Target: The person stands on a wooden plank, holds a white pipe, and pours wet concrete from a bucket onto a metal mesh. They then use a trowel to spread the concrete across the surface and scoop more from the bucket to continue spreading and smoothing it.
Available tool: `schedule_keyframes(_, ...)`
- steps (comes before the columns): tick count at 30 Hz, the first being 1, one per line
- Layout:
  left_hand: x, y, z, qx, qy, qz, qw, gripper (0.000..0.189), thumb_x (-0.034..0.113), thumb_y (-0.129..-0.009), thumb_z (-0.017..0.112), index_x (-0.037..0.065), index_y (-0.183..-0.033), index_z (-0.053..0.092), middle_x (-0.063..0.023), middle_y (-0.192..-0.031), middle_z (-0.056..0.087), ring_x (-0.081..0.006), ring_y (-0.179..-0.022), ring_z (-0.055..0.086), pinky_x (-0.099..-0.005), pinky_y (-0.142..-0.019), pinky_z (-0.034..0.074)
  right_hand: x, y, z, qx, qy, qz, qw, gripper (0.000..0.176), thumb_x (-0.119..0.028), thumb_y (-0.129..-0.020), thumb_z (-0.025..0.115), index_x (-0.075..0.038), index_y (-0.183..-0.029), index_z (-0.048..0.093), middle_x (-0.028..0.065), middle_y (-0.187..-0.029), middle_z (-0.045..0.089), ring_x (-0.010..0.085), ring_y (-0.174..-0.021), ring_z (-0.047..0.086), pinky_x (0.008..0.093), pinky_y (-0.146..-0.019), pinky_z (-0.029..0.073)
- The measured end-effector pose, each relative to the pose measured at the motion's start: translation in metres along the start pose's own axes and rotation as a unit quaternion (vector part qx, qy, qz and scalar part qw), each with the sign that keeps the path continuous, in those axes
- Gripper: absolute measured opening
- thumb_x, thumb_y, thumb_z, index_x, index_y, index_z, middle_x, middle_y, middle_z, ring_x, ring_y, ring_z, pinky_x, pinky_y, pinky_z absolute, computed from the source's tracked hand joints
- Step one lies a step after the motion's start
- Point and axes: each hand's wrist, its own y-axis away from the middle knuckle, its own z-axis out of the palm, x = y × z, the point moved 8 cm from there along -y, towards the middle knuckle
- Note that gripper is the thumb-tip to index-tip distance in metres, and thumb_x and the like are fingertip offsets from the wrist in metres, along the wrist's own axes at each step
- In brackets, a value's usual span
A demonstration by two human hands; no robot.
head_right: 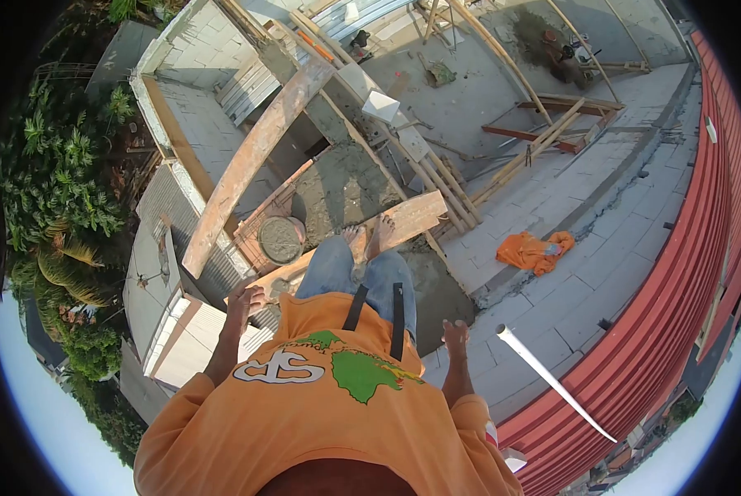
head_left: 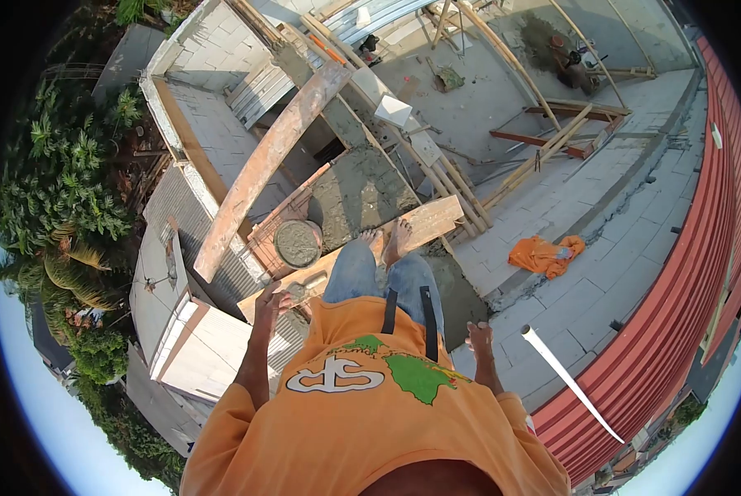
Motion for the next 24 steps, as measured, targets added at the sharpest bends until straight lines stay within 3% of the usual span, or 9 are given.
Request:
schedule_keyframes(3,0.015,0.000,0.010,0.006,0.003,-0.022,1.000,0.055,0.022,-0.089,0.059,0.004,-0.138,0.043,-0.0082,-0.098,0.063,-0.0145,-0.083,0.060,-0.0280,-0.075,0.048,0.000,-0.002,0.004,0.010,-0.026,-0.033,0.999,0.047,-0.028,-0.079,0.067,0.007,-0.107,0.056,0.0160,-0.076,0.061,0.0275,-0.063,0.063,0.0354,-0.054,0.050)
schedule_keyframes(7,0.033,-0.009,0.031,0.011,-0.003,-0.017,1.000,0.058,0.027,-0.084,0.060,0.002,-0.135,0.046,-0.0138,-0.107,0.065,-0.0200,-0.095,0.064,-0.0316,-0.081,0.049,0.014,-0.010,0.013,-0.020,-0.009,-0.021,1.000,0.040,-0.029,-0.078,0.066,0.007,-0.093,0.057,0.0166,-0.074,0.059,0.0302,-0.066,0.062,0.0367,-0.057,0.052)
schedule_keyframes(9,0.036,-0.018,0.039,-0.008,0.000,-0.007,1.000,0.053,0.027,-0.086,0.060,0.004,-0.133,0.049,-0.0098,-0.102,0.063,-0.0172,-0.089,0.061,-0.0304,-0.078,0.048,0.020,-0.013,0.015,0.001,-0.015,-0.014,1.000,0.039,-0.030,-0.077,0.066,0.005,-0.089,0.057,0.0189,-0.077,0.060,0.0317,-0.070,0.063,0.0398,-0.063,0.053)
schedule_keyframes(10,0.041,-0.021,0.045,-0.025,0.006,0.005,1.000,0.048,0.027,-0.087,0.060,0.007,-0.131,0.052,-0.0059,-0.097,0.061,-0.0144,-0.083,0.058,-0.0292,-0.075,0.047,0.028,-0.021,0.018,0.000,-0.016,-0.014,1.000,0.039,-0.030,-0.077,0.066,0.005,-0.089,0.057,0.0189,-0.077,0.060,0.0317,-0.070,0.063,0.0398,-0.063,0.053)
schedule_keyframes(12,0.049,-0.022,0.050,-0.020,-0.011,0.010,1.000,0.056,0.030,-0.084,0.062,0.004,-0.132,0.049,-0.0098,-0.101,0.063,-0.0178,-0.089,0.060,-0.0308,-0.078,0.047,0.043,-0.031,0.028,-0.048,0.035,0.006,0.998,0.058,-0.026,-0.083,0.066,0.004,-0.128,0.046,0.0116,-0.081,0.061,0.0273,-0.071,0.066,0.0397,-0.057,0.053)
schedule_keyframes(13,0.053,-0.021,0.052,-0.015,-0.026,0.016,0.999,0.064,0.033,-0.081,0.063,0.001,-0.133,0.047,-0.0138,-0.105,0.064,-0.0212,-0.095,0.063,-0.0325,-0.082,0.047,0.048,-0.030,0.030,-0.053,0.038,0.006,0.998,0.058,-0.026,-0.083,0.066,0.004,-0.128,0.046,0.0116,-0.081,0.061,0.0273,-0.071,0.066,0.0397,-0.057,0.053)
schedule_keyframes(19,0.057,-0.022,0.058,-0.018,-0.044,0.022,0.999,0.058,0.034,-0.081,0.062,0.002,-0.129,0.052,-0.0102,-0.104,0.064,-0.0204,-0.096,0.062,-0.0339,-0.083,0.046,0.043,-0.029,0.036,-0.054,0.013,0.016,0.998,0.060,-0.027,-0.082,0.066,0.004,-0.129,0.046,0.0135,-0.085,0.062,0.0275,-0.071,0.067,0.0401,-0.058,0.054)
schedule_keyframes(24,0.050,-0.036,0.068,-0.019,-0.069,0.037,0.997,0.050,0.032,-0.083,0.060,0.006,-0.126,0.056,-0.0079,-0.104,0.063,-0.0190,-0.096,0.061,-0.0351,-0.083,0.045,0.024,-0.028,0.039,-0.046,0.021,-0.006,0.999,0.050,-0.027,-0.080,0.066,0.006,-0.115,0.053,0.0143,-0.083,0.061,0.0266,-0.066,0.066,0.0362,-0.053,0.052)
